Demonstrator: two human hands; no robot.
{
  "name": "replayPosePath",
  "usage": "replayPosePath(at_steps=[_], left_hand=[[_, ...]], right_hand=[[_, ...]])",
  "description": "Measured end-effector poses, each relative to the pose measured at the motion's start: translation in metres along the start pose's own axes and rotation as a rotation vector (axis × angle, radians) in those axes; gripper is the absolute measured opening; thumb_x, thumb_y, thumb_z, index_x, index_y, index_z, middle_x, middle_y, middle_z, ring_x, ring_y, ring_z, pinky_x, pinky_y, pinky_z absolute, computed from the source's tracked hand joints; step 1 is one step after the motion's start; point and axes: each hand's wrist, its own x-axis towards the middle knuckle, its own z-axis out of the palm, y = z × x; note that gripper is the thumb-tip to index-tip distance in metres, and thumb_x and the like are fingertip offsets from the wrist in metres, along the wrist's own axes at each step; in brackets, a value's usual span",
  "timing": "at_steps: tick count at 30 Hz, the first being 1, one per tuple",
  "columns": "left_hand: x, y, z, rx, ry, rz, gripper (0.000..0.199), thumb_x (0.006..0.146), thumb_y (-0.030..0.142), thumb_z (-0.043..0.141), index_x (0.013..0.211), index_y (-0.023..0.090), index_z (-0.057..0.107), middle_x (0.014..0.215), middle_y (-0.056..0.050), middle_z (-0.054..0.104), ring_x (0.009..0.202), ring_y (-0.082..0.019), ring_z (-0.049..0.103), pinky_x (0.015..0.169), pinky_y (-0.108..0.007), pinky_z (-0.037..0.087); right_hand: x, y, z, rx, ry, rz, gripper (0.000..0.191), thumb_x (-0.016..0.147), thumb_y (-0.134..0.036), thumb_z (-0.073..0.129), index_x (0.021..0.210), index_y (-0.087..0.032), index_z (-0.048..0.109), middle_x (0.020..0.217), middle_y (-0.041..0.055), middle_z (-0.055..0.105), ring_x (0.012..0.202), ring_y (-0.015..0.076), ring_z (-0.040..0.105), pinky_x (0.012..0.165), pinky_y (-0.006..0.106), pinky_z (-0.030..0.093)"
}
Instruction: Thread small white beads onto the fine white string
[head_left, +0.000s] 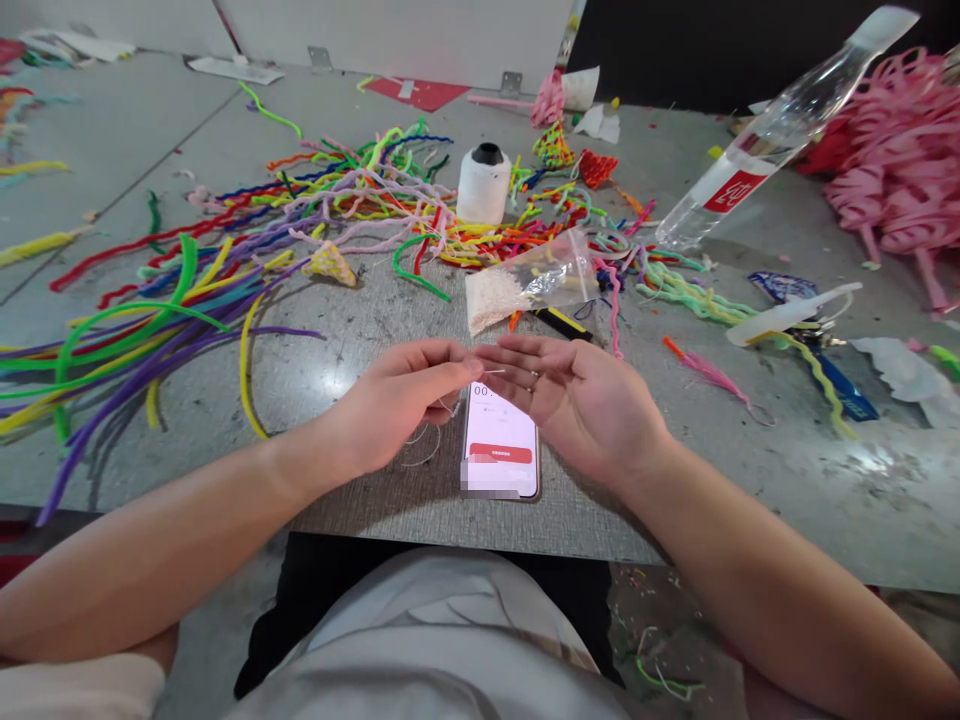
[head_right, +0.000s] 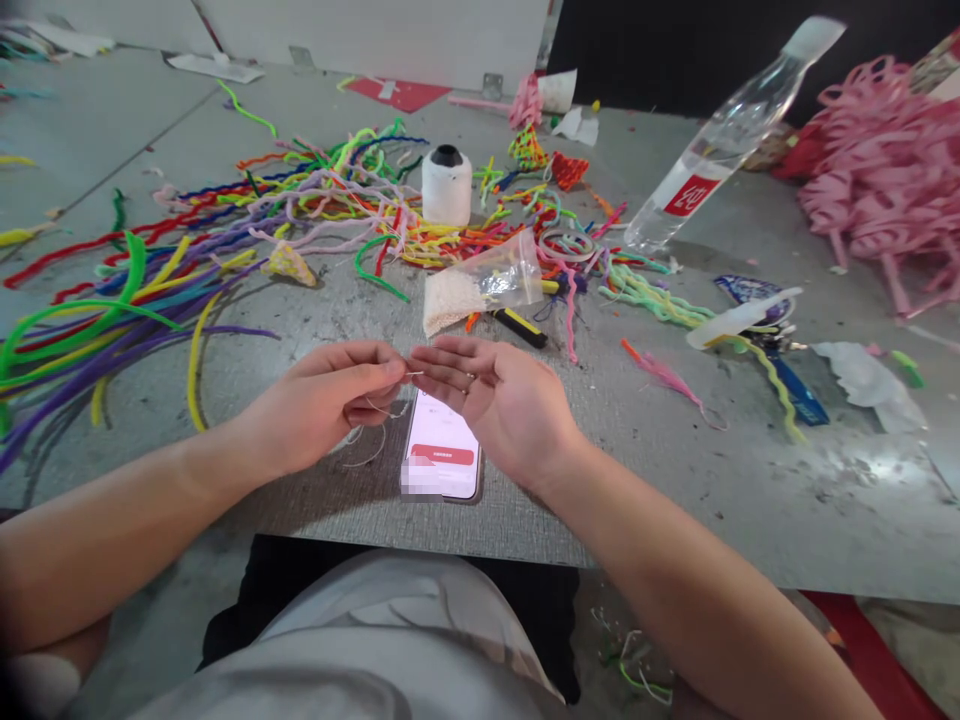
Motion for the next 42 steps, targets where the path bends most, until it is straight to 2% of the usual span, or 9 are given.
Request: replayPosePath(at_steps=[3, 13, 19, 28, 31, 34, 38, 40, 42], left_hand=[[0.0, 0.001, -0.001, -0.004, -0.008, 0.005, 0.032, 0.089, 0.044, 0.078, 0.077, 0.02, 0.061, 0.071, 0.004, 0.048, 0.066, -0.01, 0.041, 0.058, -0.023, 0.033], [-0.002, 0.004, 0.0, 0.053, 0.001, 0.005, 0.03, 0.09, 0.048, 0.075, 0.081, 0.022, 0.064, 0.071, 0.003, 0.051, 0.066, -0.011, 0.044, 0.06, -0.025, 0.036], [-0.002, 0.005, 0.0, 0.107, 0.009, 0.03, 0.03, 0.087, 0.051, 0.075, 0.085, 0.022, 0.067, 0.072, 0.001, 0.056, 0.068, -0.013, 0.052, 0.061, -0.026, 0.041], [-0.003, 0.004, -0.001, 0.044, -0.016, 0.021, 0.028, 0.089, 0.046, 0.076, 0.079, 0.022, 0.065, 0.075, 0.001, 0.058, 0.068, -0.012, 0.05, 0.06, -0.025, 0.038], [-0.003, 0.004, -0.001, 0.048, -0.014, 0.018, 0.029, 0.089, 0.046, 0.075, 0.079, 0.022, 0.064, 0.074, 0.002, 0.057, 0.068, -0.012, 0.049, 0.06, -0.025, 0.037], [-0.003, 0.004, 0.0, 0.054, -0.002, 0.017, 0.03, 0.089, 0.047, 0.075, 0.078, 0.022, 0.064, 0.072, 0.002, 0.055, 0.067, -0.012, 0.048, 0.06, -0.026, 0.037], [-0.003, 0.003, 0.0, 0.039, 0.002, 0.007, 0.031, 0.09, 0.047, 0.076, 0.078, 0.021, 0.063, 0.071, 0.003, 0.052, 0.066, -0.011, 0.044, 0.06, -0.025, 0.034], [-0.003, 0.004, 0.0, 0.033, -0.004, 0.005, 0.031, 0.09, 0.046, 0.076, 0.078, 0.021, 0.063, 0.071, 0.004, 0.05, 0.065, -0.011, 0.042, 0.06, -0.025, 0.033], [-0.003, 0.004, 0.0, 0.028, -0.004, 0.003, 0.03, 0.091, 0.045, 0.076, 0.078, 0.021, 0.063, 0.07, 0.004, 0.048, 0.065, -0.011, 0.039, 0.059, -0.024, 0.032]], right_hand=[[-0.001, 0.0, -0.002, -0.04, -0.027, -0.014, 0.045, 0.062, 0.001, 0.052, 0.097, -0.015, 0.075, 0.101, 0.0117, 0.087, 0.103, 0.0224, 0.084, 0.118, 0.045, 0.062], [-0.004, -0.005, -0.002, -0.057, -0.121, -0.062, 0.04, 0.075, 0.006, 0.057, 0.103, -0.015, 0.075, 0.113, 0.0107, 0.087, 0.114, 0.0231, 0.084, 0.125, 0.047, 0.057], [-0.003, -0.005, -0.004, -0.045, -0.126, -0.084, 0.055, 0.06, 0.009, 0.051, 0.104, -0.015, 0.075, 0.111, 0.0101, 0.087, 0.114, 0.0235, 0.083, 0.126, 0.048, 0.055], [-0.004, -0.002, -0.004, -0.055, -0.127, -0.108, 0.02, 0.089, -0.006, 0.077, 0.105, -0.017, 0.077, 0.116, 0.0105, 0.086, 0.113, 0.0211, 0.084, 0.113, 0.037, 0.064], [0.002, 0.002, -0.007, -0.07, -0.057, -0.098, 0.015, 0.089, -0.012, 0.083, 0.102, -0.018, 0.077, 0.107, 0.0084, 0.087, 0.1, 0.0176, 0.085, 0.1, 0.029, 0.068], [0.004, 0.004, -0.01, -0.097, 0.008, -0.093, 0.02, 0.085, -0.024, 0.094, 0.091, -0.018, 0.075, 0.088, 0.0035, 0.084, 0.072, 0.0116, 0.08, 0.072, 0.018, 0.067], [0.001, 0.003, -0.012, -0.195, 0.006, -0.077, 0.05, 0.07, -0.052, 0.104, 0.074, -0.019, 0.068, 0.06, -0.004, 0.068, 0.038, 0.0037, 0.05, 0.035, 0.015, 0.037], [0.0, 0.001, -0.012, -0.246, 0.002, -0.057, 0.055, 0.068, -0.059, 0.103, 0.071, -0.019, 0.065, 0.054, -0.0058, 0.062, 0.034, 0.0025, 0.038, 0.031, 0.017, 0.024], [0.0, 0.0, -0.012, -0.257, 0.028, -0.04, 0.052, 0.076, -0.059, 0.098, 0.073, -0.019, 0.066, 0.056, -0.0038, 0.063, 0.035, 0.0047, 0.042, 0.032, 0.019, 0.025]])
